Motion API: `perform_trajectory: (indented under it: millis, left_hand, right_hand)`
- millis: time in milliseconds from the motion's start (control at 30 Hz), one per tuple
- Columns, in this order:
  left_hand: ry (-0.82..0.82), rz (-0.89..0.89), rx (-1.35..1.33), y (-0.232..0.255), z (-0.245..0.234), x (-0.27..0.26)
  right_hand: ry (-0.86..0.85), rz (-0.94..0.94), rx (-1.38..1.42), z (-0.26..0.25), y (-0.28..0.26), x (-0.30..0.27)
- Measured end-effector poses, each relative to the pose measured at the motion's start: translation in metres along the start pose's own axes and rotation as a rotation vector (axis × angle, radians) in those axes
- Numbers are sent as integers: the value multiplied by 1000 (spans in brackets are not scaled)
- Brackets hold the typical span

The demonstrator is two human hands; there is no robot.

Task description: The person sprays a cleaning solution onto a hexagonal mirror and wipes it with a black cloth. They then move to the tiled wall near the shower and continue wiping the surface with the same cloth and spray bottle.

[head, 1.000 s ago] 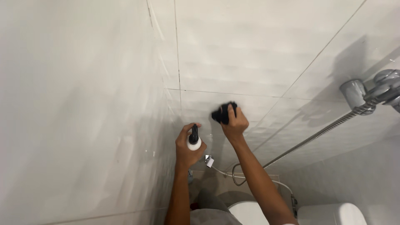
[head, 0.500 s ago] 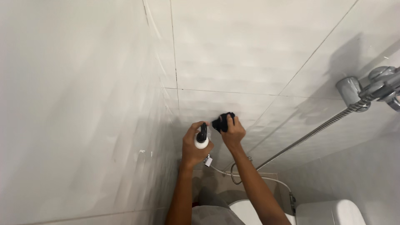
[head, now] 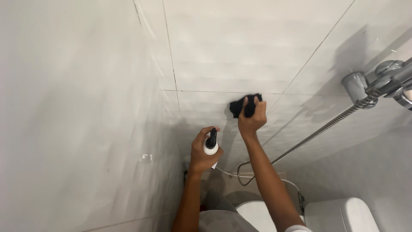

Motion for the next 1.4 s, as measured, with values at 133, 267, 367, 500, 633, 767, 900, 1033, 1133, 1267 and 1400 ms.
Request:
perform_trajectory:
  millis: [133,267,367,500,633,767,900,1033,1133,1267,1400]
  left_hand:
    - [17,13,32,-4,1,2]
    - [17,23,14,-7,4,2]
    - [12,33,14,-7,4,2]
    - [-3,-28,35,-13,14,5]
    - [-32,84,10,-5,27,1]
    - [-70,-12,1,-8,28,-5]
    - [-52,-1,37,-11,25,-1]
    - [-38,-19,-24,-13,27,4]
    - [-55,0,28,-14,27,4]
    - [-56,90,-19,-17,33,5]
    - [-65,89,-31,-17,37,3]
  right_hand:
    - [-122,-23,-83,1,8,-43]
    - [-243,-132,-165,-10,25,-57]
    - [-198,-126,-192,-16,29,-45]
    - [-107,-136,-135,-10,16,-9]
    - [-25,-130,-121,-10,12,24]
    - [-19,-22,-134,-15,35,7]
    - [-147,-14,-201,-11,48,-45]
    - [-252,-76,-235,-23,59,-63]
    - [-202,-67,-246,-30,58,-47]
    - [-105,-95,-199,-20,49,-9]
    - [21,-9,-166,-22,61,27]
Point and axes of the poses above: each hand's wrist, its own x-axis towards the middle knuckle, its own z-axis out of the palm, y = z × x, the point moved 5 cm from there along x, towards the middle knuckle, and after that the axes turned 5 degrees about y, right-handed, at the moved point
